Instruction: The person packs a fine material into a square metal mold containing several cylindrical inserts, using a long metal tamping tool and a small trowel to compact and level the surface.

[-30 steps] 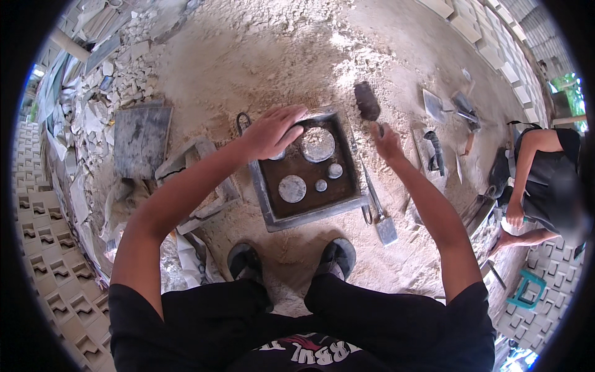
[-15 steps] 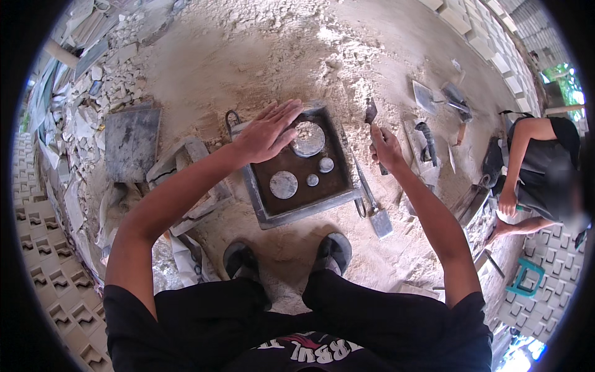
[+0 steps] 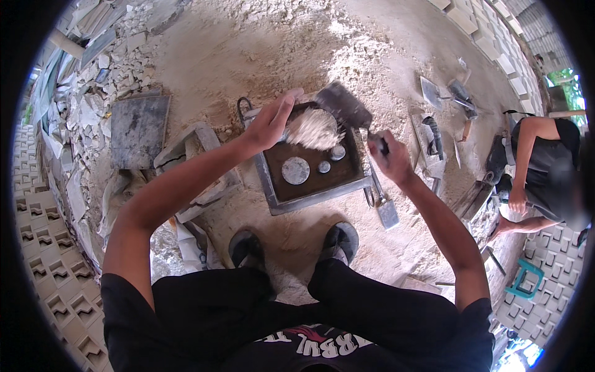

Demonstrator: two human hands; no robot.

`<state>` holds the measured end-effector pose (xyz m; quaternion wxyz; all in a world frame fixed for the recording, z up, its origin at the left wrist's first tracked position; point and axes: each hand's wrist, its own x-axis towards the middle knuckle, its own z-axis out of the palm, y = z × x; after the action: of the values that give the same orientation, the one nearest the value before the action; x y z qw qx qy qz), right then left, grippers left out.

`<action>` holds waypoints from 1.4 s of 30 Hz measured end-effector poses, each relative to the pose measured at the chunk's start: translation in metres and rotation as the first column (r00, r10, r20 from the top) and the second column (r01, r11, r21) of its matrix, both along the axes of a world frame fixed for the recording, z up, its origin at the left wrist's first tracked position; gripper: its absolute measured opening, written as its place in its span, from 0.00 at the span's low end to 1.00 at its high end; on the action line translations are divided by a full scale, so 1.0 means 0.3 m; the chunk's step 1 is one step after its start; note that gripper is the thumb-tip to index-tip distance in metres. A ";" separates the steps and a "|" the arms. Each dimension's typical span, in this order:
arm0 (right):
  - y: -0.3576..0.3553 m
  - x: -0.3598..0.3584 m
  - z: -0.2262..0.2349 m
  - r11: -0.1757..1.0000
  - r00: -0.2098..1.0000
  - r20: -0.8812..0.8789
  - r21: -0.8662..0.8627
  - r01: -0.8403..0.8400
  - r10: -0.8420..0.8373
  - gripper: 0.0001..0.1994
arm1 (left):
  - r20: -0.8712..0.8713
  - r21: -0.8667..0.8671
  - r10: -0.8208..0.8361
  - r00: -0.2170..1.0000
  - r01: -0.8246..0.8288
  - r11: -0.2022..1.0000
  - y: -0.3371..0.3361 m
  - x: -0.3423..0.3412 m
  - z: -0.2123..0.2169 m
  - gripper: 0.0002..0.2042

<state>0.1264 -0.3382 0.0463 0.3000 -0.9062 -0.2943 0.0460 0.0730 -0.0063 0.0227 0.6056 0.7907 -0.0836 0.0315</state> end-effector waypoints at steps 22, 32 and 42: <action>-0.051 0.122 -0.199 0.883 0.680 -0.698 0.151 0.445 -0.224 0.21 | 0.158 0.320 -0.156 0.975 0.100 0.942 0.046 -0.012 -0.029 0.22; -0.073 -0.026 -0.008 0.994 0.871 -0.485 0.108 -0.026 0.075 0.16 | 0.128 0.110 -0.088 0.988 0.074 0.991 -0.025 -0.081 0.014 0.27; -0.159 0.072 -0.193 0.966 0.950 0.177 0.006 0.259 -0.256 0.20 | 0.133 0.071 -0.223 0.966 0.215 0.974 -0.089 -0.125 0.005 0.27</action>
<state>0.1479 -0.3860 -0.0117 0.2683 -0.9399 -0.1985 -0.0714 0.0354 -0.0330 0.0242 0.5757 0.7890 -0.2139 0.0176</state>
